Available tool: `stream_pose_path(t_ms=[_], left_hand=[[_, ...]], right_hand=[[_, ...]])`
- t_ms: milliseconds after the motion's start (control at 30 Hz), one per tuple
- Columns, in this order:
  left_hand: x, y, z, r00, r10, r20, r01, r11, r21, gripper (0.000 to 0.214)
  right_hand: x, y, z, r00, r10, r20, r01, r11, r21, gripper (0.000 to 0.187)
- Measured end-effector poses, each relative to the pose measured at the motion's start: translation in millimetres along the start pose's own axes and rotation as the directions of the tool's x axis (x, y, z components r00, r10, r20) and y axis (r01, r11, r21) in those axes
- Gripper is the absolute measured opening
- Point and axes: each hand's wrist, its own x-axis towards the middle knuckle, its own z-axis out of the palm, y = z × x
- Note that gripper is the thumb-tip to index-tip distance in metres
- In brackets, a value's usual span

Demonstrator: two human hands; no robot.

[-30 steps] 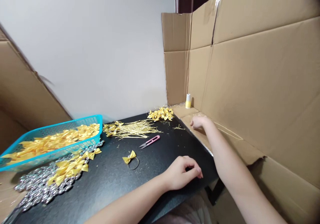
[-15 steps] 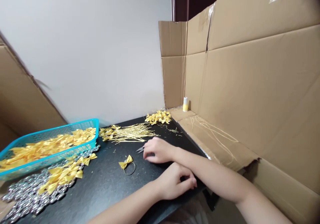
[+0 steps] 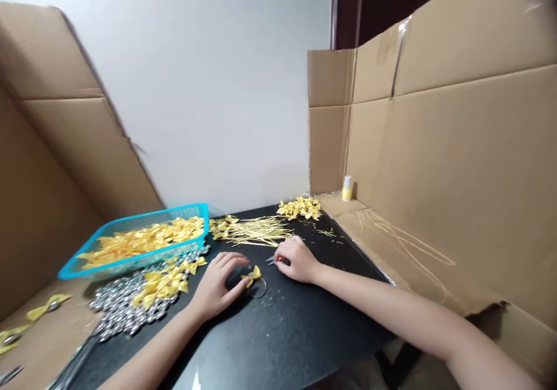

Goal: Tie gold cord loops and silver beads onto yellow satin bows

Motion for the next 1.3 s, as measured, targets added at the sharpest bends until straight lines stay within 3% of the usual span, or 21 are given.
stream_pose_path(t_ms=[67,200,400,500,633,767,867,933,1000,1067,1167,1300], left_hand=[[-3.0,-6.4,4.6,0.998,-0.058,0.019,0.058,0.998,-0.008,0.038],[-2.1,-2.0,8.4,0.985,-0.032,0.170,0.044,0.997,-0.069,0.051],[-6.2,0.7,5.4,0.982,-0.094,0.167,0.110,0.990,-0.093,0.030],[-6.2,1.4,6.1,0.984,-0.077,0.161,0.092,0.992,-0.087,0.018],[-4.5,4.0,5.3,0.985,-0.062,0.160,0.076,0.993,-0.087,0.014],[-4.6,6.2,2.4,0.985,-0.075,0.154,0.091,0.990,-0.103,0.015],[-6.3,6.6,2.3,0.984,-0.114,0.135,0.136,0.977,-0.163,0.021],[-8.1,8.3,3.3,0.984,-0.153,0.087,0.170,0.956,-0.241,0.025],[-9.5,13.5,3.8,0.982,-0.189,0.016,0.183,0.926,-0.330,0.031],[-8.7,22.6,1.7,0.977,-0.209,-0.044,0.174,0.899,-0.403,0.036],[0.7,39.5,-10.4,0.951,-0.286,-0.117,0.181,0.821,-0.542,0.028],[29.6,57.0,-47.4,0.916,-0.335,-0.222,0.093,0.715,-0.693,0.023]], right_hand=[[10.0,-4.7,7.5,0.999,-0.037,0.004,0.037,0.999,0.007,0.003],[24.3,-15.8,18.5,0.998,-0.066,0.000,0.066,0.997,0.043,0.007],[17.2,-17.3,7.0,0.997,-0.081,0.014,0.080,0.993,0.082,0.009],[15.4,-18.0,2.9,0.990,-0.113,0.087,0.107,0.992,0.073,0.007],[17.6,-19.7,3.5,0.967,-0.171,0.187,0.160,0.984,0.071,0.011],[17.9,-19.7,3.8,0.965,-0.170,0.198,0.154,0.984,0.093,0.005],[17.4,-23.3,4.4,0.984,-0.103,0.147,0.076,0.981,0.181,0.005],[17.5,-29.4,4.7,0.996,0.032,0.079,-0.054,0.953,0.297,0.008],[18.8,-38.3,3.4,0.979,0.202,0.034,-0.196,0.875,0.444,0.011],[22.2,-49.1,-1.6,0.953,0.304,0.013,-0.258,0.786,0.561,0.013],[33.8,-65.9,-18.6,0.953,0.293,-0.081,-0.181,0.761,0.623,0.013],[62.1,-85.9,-59.1,0.953,0.208,-0.221,-0.005,0.740,0.672,0.018]])
